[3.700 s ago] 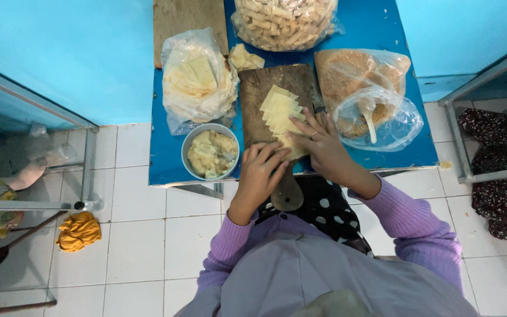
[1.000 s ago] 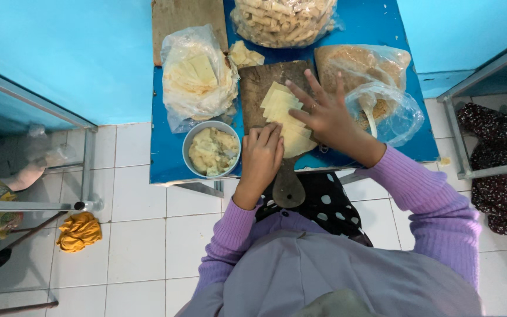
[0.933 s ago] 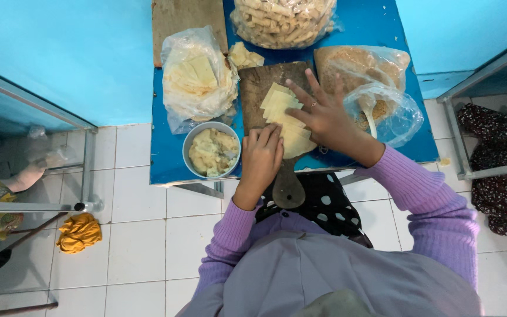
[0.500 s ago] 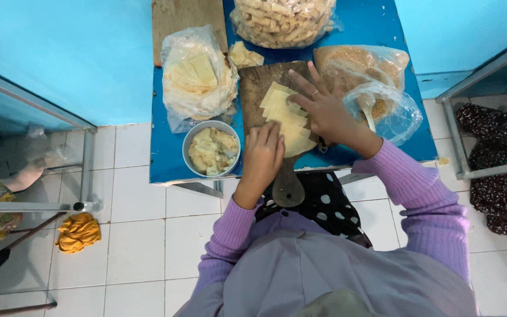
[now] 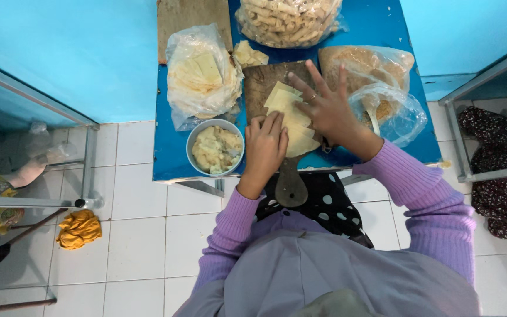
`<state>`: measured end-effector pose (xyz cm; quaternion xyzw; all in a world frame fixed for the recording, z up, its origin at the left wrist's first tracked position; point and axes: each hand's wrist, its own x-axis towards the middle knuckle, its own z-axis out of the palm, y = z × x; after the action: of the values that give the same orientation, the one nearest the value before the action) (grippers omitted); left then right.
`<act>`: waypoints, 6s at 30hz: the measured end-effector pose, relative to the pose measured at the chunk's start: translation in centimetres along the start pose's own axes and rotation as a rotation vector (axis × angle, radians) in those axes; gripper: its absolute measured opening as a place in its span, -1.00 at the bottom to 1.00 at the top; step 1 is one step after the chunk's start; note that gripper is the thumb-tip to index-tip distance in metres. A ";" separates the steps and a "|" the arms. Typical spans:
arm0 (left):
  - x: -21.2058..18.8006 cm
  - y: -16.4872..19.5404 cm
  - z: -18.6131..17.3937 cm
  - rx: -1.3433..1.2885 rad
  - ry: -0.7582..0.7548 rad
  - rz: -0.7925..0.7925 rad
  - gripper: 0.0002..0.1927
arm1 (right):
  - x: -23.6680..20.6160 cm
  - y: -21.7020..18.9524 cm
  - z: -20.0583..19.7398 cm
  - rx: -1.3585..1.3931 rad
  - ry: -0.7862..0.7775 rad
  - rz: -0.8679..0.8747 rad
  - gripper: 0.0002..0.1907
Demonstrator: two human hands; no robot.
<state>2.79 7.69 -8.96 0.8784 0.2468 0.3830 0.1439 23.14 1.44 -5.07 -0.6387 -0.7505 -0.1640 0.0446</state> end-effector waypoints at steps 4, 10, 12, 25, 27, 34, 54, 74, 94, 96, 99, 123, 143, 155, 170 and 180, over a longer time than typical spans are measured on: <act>0.1 0.0 0.0 -0.008 0.003 -0.002 -0.62 | 0.5 -0.1 0.1 0.069 0.067 -0.008 -0.36; 0.1 0.0 -0.3 -0.012 0.003 -0.007 -0.62 | 0.2 -0.3 0.1 -0.119 0.076 -0.118 -0.43; -0.1 0.1 -0.3 -0.013 0.005 -0.007 -0.63 | 0.2 -0.2 0.0 -0.191 0.061 -0.134 -0.52; -0.1 0.0 -0.5 0.000 -0.006 -0.009 -0.62 | 1.3 -0.1 -0.3 0.564 -0.057 0.048 -0.31; -0.1 0.0 -0.4 0.001 -0.008 -0.015 -0.62 | 1.2 0.5 -0.2 0.590 -0.090 0.052 -0.36; -0.2 0.0 -0.4 -0.007 -0.002 -0.018 -0.62 | 1.6 1.4 -0.1 0.731 0.117 0.142 -0.54; -0.1 0.3 -0.5 -0.009 -0.006 -0.015 -0.61 | 1.7 0.0 0.2 0.336 0.020 0.024 -0.32; -0.2 -0.1 -0.4 -0.016 -0.009 -0.017 -0.61 | 1.7 0.1 0.2 0.125 0.083 -0.035 -0.52; -0.3 -0.2 -0.5 -0.015 -0.008 -0.014 -0.62 | 3.2 0.3 -0.1 0.015 -0.005 -0.029 -0.54; -0.3 -0.2 -0.5 -0.015 -0.006 -0.009 -0.62 | 3.3 0.6 -0.3 -0.052 0.032 -0.028 -0.52; -0.3 -0.3 -0.4 -0.014 -0.001 0.002 -0.62 | 3.4 0.5 -0.1 -0.034 0.098 -0.061 -0.43; -0.4 -0.4 -0.4 -0.009 -0.007 -0.012 -0.60 | 4.5 1.2 -0.2 0.441 0.070 0.020 -0.48; -0.5 -0.4 -0.2 -0.010 -0.004 -0.008 -0.61 | 4.7 0.2 -0.4 -0.219 0.180 -0.068 -0.52; -1.3 1.9 -0.6 -0.098 0.178 0.024 -0.58 | -12.4 1.8 -6.9 0.198 0.224 0.803 -0.75; -3.8 5.8 -0.5 -0.053 -0.035 -0.205 -0.76 | -11.4 0.7 -1.6 0.537 0.734 0.729 -0.55; -3.4 4.7 0.2 -0.326 0.086 -0.260 -0.76 | -12.4 0.0 -0.8 0.882 0.812 0.822 -0.59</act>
<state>2.47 1.92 -9.02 0.7870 0.2990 0.4333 0.3217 25.27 -10.53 -7.74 -0.6803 -0.3705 -0.0400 0.6311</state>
